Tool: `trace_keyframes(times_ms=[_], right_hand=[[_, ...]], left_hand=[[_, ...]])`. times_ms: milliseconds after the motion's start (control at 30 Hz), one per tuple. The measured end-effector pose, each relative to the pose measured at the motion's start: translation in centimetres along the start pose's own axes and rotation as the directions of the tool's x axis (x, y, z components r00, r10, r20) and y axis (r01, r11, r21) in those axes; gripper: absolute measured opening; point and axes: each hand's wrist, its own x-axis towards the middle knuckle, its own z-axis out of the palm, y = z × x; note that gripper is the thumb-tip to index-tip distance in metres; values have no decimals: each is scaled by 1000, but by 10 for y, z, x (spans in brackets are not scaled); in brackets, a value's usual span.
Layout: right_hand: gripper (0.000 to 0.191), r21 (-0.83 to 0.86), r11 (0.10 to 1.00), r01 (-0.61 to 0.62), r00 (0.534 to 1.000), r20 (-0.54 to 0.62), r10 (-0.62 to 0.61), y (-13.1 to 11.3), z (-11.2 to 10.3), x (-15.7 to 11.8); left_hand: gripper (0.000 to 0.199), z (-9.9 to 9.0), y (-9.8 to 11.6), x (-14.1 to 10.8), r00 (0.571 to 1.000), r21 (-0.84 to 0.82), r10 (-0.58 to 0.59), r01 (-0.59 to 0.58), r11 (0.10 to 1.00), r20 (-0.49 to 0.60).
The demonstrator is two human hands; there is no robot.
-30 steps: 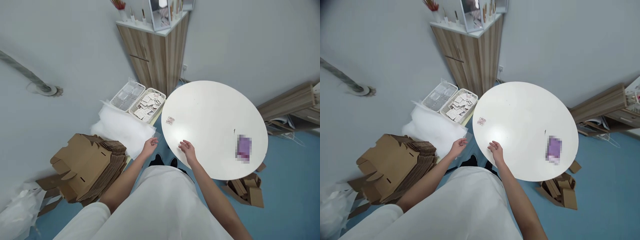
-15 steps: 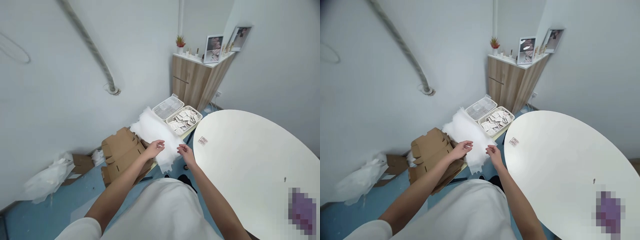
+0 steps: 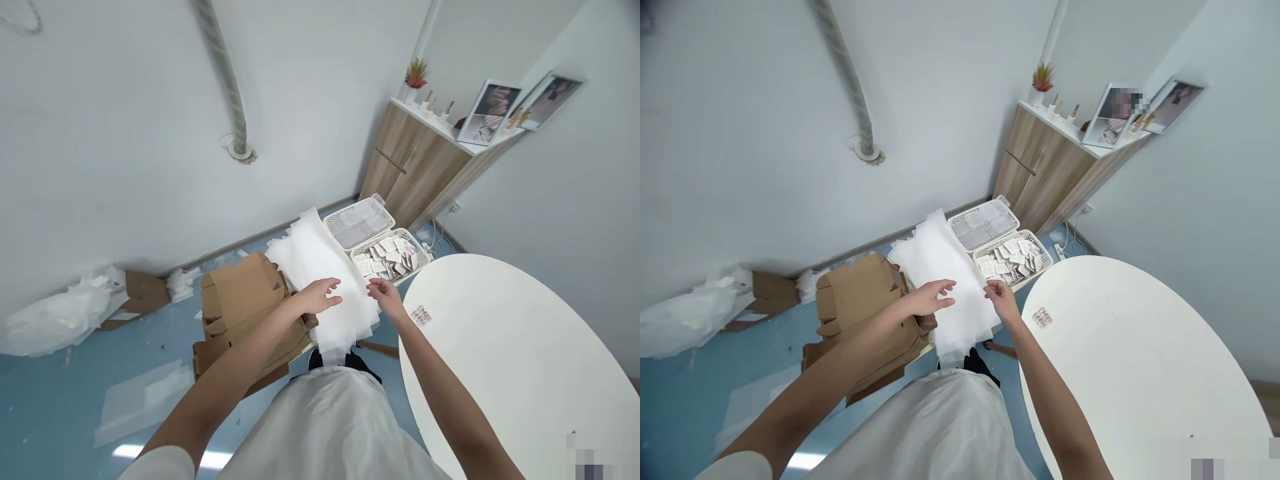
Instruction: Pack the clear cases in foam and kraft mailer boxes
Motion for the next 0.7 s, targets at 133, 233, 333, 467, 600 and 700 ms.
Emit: trace_keyframes(times_ms=[133,233,333,467,600,700], right_hand=[[37,-87,996,19,999,36,-16,-4,-12,44],[32,-241,966,96,995,19,-94,-7,-20,82],[28,-359,910,210,975,7,-222,-13,-24,126],[34,-408,863,297,951,46,-306,-21,-13,185],[41,-391,865,315,948,80,-309,-16,11,224],[46,-334,907,258,966,68,-250,-8,25,240]], left_hand=[[50,-16,-3,33,998,-36,-57,57,998,-18],[48,-22,-1,71,996,-14,-80,79,997,-44],[50,-23,4,121,995,21,-61,63,998,-79],[59,-25,0,192,969,-8,-58,58,998,-239],[65,-33,-18,246,913,-108,-221,195,975,-342],[62,-41,-30,269,917,-134,-218,183,974,-335]])
